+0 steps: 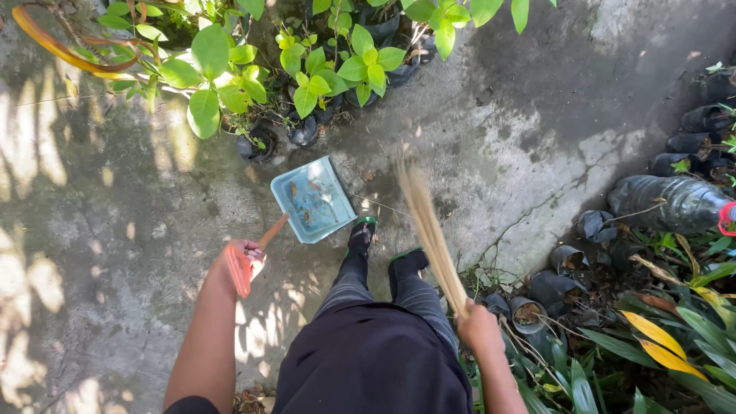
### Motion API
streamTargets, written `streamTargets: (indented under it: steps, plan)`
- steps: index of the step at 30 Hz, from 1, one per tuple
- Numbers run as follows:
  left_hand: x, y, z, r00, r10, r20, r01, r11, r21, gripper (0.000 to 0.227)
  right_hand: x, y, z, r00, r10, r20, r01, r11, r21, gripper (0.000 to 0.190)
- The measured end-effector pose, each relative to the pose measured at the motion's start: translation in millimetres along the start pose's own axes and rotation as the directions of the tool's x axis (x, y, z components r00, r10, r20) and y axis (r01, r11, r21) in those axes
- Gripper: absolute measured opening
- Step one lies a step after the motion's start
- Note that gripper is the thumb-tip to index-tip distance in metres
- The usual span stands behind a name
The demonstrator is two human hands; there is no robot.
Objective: Sweep leaves and debris from a concrete garden floor into a dustpan using a broom.
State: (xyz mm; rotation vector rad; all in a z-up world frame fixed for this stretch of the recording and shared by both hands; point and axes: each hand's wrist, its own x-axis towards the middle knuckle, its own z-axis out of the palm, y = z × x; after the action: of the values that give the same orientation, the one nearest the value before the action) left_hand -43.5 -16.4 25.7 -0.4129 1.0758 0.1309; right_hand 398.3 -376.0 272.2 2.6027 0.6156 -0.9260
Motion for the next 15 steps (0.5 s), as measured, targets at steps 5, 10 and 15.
streamTargets:
  steps: [5, 10, 15]
  plan:
    - [-17, -12, 30, 0.991, 0.118, -0.070, -0.118, 0.993, 0.004, 0.009, -39, -10, -10, 0.995, -0.030, 0.093, 0.025, 0.998, 0.057, 0.057]
    - [0, -13, 17, 0.971, 0.203, -0.124, -0.205, 0.979, -0.004, 0.012, -101, -28, -67, 0.986, -0.017, 0.165, 0.011, 0.999, 0.032, 0.058]
    - [21, 5, -52, 0.998, 0.038, 0.043, -0.041, 0.995, 0.090, 0.009, -81, -34, -73, 0.996, -0.081, 0.032, 0.079, 0.996, 0.047, 0.058]
